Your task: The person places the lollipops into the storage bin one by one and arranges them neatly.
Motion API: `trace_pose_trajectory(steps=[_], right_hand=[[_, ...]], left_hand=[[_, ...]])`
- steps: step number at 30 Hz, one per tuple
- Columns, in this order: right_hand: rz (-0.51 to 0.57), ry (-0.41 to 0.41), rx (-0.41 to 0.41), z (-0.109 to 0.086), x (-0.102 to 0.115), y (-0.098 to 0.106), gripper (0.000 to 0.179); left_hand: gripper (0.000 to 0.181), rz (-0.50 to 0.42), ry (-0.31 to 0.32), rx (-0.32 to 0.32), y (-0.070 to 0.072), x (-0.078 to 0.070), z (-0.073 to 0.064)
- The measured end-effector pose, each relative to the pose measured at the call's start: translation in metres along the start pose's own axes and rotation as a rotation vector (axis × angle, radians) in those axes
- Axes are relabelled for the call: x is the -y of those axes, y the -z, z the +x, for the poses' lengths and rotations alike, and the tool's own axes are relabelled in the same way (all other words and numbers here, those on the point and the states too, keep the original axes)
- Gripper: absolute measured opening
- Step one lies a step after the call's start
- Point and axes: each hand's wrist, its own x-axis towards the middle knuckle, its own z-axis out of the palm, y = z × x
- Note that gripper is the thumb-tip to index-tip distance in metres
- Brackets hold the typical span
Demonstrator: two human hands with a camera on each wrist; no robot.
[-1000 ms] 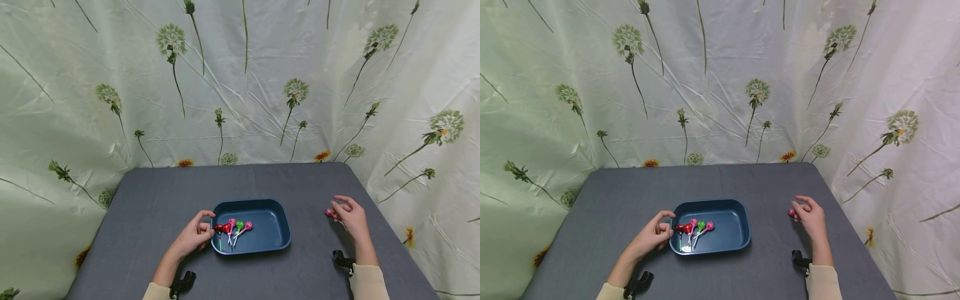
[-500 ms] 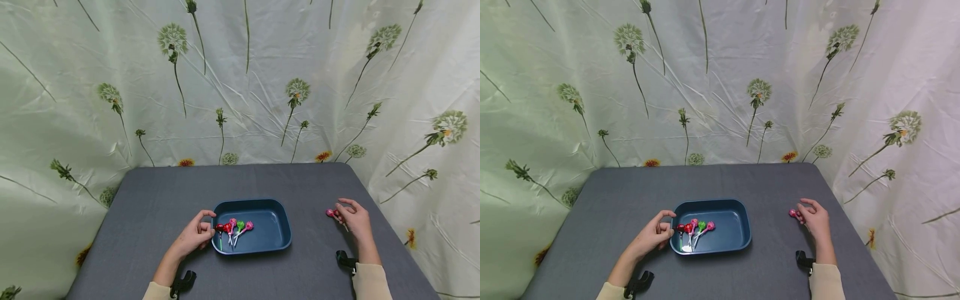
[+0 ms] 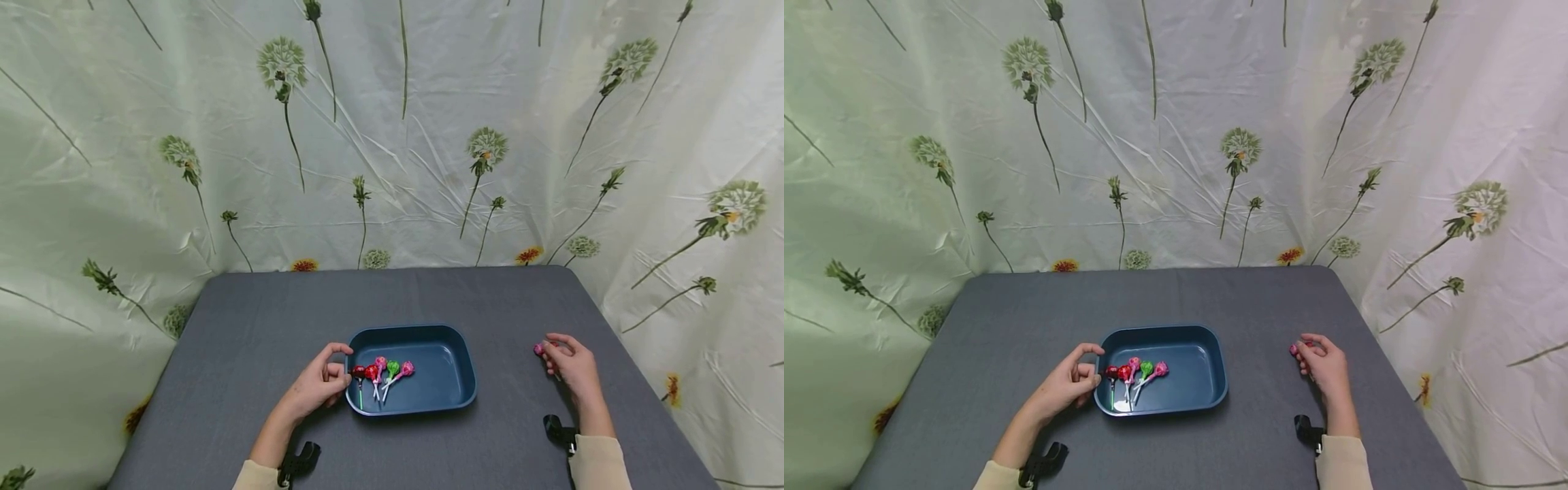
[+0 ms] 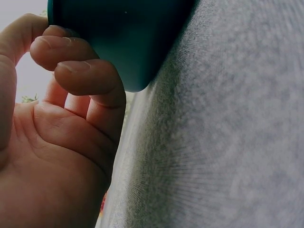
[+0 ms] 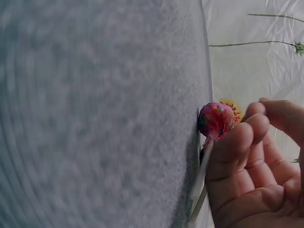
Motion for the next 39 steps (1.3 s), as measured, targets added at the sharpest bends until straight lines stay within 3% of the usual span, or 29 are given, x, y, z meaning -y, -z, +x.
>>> trace_pose_trajectory(steps=[7, 14, 22, 27, 31, 39], right_hand=[[-0.033, -0.049, 0.041, 0.0, 0.002, -0.002, 0.053], [-0.103, -0.061, 0.133, -0.002, 0.007, -0.004, 0.058], [-0.263, -0.042, 0.233, -0.007, 0.01, -0.004, 0.052], [-0.319, -0.046, 0.22, -0.007, 0.014, -0.005, 0.042], [-0.306, -0.038, 0.196, -0.008, 0.02, -0.005, 0.039], [-0.157, 0.022, 0.193, -0.017, 0.044, -0.014, 0.05]], left_hand=[[0.051, -0.002, 0.0, -0.002, 0.0, -0.001, -0.001], [0.05, 0.003, -0.014, 0.006, 0.002, -0.003, 0.002], [0.049, -0.016, -0.016, 0.033, 0.002, -0.002, 0.002], [0.05, -0.013, -0.008, 0.027, 0.001, -0.003, 0.001], [0.049, -0.015, 0.001, 0.016, 0.0, -0.003, 0.001], [0.05, -0.004, -0.008, 0.006, 0.001, 0.0, 0.0]])
